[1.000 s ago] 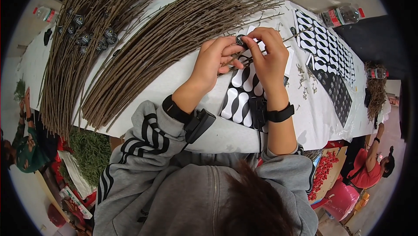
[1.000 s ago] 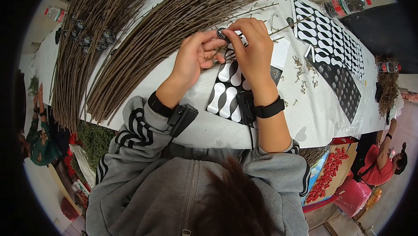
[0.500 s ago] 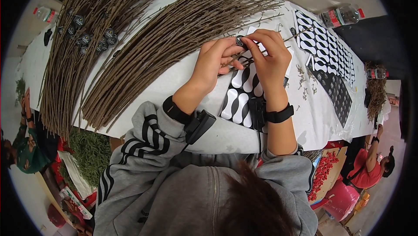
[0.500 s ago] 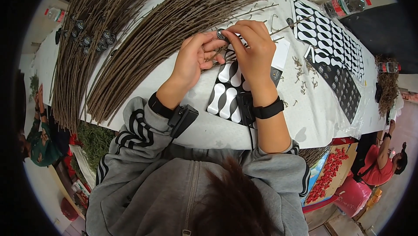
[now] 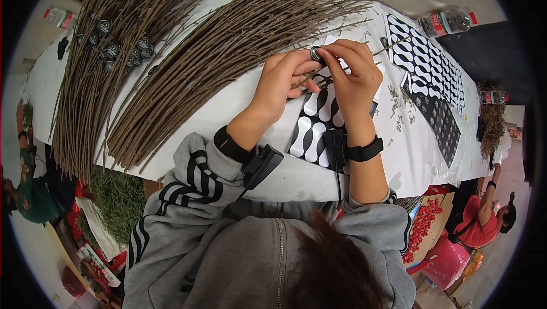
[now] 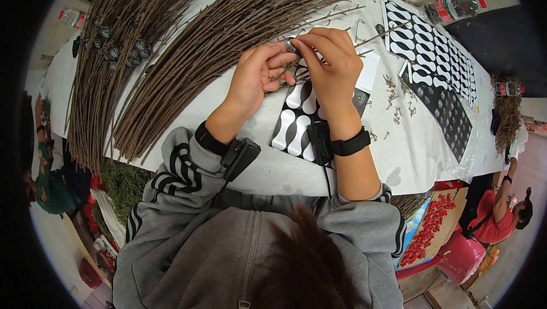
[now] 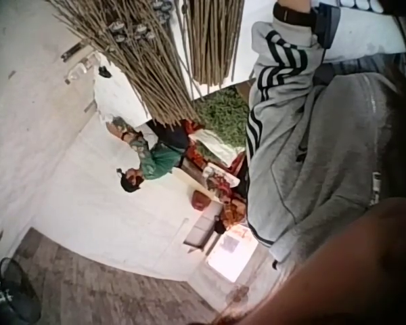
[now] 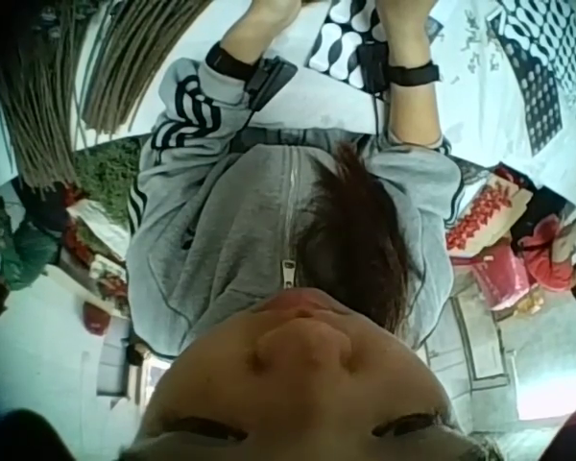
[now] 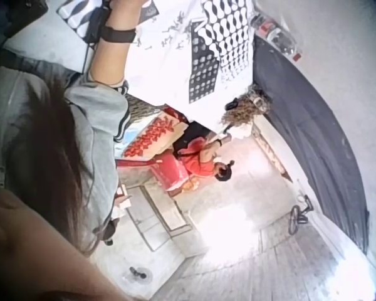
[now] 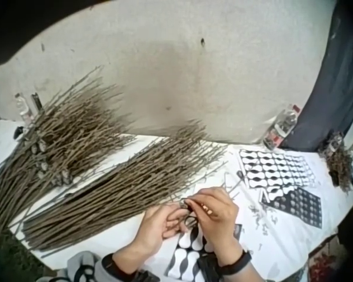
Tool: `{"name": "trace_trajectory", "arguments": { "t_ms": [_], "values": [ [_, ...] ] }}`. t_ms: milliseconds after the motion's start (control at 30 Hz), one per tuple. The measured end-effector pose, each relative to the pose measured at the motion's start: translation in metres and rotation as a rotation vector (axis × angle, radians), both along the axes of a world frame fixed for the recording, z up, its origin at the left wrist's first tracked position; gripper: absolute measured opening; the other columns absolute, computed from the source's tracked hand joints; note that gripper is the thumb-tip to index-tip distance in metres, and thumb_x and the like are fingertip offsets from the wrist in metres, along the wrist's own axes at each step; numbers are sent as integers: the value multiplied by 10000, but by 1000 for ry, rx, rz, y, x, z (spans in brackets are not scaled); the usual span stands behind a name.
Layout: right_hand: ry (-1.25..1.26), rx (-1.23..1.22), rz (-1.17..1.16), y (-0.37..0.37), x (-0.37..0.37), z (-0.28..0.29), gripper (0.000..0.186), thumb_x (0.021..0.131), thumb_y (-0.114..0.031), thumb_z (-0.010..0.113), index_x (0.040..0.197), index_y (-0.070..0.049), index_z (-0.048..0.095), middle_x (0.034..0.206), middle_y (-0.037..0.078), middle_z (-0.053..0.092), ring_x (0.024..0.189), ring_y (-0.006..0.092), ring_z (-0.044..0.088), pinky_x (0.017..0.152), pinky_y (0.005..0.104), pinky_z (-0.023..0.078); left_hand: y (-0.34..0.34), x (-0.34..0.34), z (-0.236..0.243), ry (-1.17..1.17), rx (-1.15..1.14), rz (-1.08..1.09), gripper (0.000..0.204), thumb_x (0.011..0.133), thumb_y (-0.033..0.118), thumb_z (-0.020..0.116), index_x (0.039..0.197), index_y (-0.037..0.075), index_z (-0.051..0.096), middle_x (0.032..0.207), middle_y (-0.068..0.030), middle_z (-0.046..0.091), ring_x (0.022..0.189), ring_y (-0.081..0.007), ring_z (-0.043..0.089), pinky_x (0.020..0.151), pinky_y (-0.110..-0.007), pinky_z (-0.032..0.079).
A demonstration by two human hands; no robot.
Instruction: The person peels a white sticker from a sheet, wraps it around a thin branch, and presses a black label onto it. After repeating this process, the person peels a large black label from a different sheet and presses it onto a small white card.
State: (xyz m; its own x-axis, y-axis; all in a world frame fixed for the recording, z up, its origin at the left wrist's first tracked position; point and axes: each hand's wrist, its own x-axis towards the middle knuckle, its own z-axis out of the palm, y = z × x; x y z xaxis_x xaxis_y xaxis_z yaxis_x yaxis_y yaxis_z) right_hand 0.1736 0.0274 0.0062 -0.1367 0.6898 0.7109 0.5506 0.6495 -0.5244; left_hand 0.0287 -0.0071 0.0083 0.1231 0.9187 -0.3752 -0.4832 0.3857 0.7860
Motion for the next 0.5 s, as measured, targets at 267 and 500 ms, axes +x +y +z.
{"name": "trace_trajectory", "arguments": {
  "t_ms": [267, 500],
  "values": [
    [17, -24, -1, -1, 0, 0, 140, 717, 29, 747, 843, -29, 733, 831, 55, 677, 753, 168, 613, 650, 263, 483, -1, 1, 1, 20, 8, 10, 359, 917, 281, 496, 1088, -11, 618, 959, -92, 694, 664, -154, 625, 469, -187, 312],
    [53, -148, -35, -2, -5, 5, 222, 740, 7, 744, 952, -57, 730, 875, 55, 663, 758, 164, 601, 632, 253, 468, -1, 0, 3, 61, 12, 2, 357, 916, 283, 498, 1071, -18, 611, 982, -106, 689, 663, -164, 630, 458, -197, 303]
  ]
}}
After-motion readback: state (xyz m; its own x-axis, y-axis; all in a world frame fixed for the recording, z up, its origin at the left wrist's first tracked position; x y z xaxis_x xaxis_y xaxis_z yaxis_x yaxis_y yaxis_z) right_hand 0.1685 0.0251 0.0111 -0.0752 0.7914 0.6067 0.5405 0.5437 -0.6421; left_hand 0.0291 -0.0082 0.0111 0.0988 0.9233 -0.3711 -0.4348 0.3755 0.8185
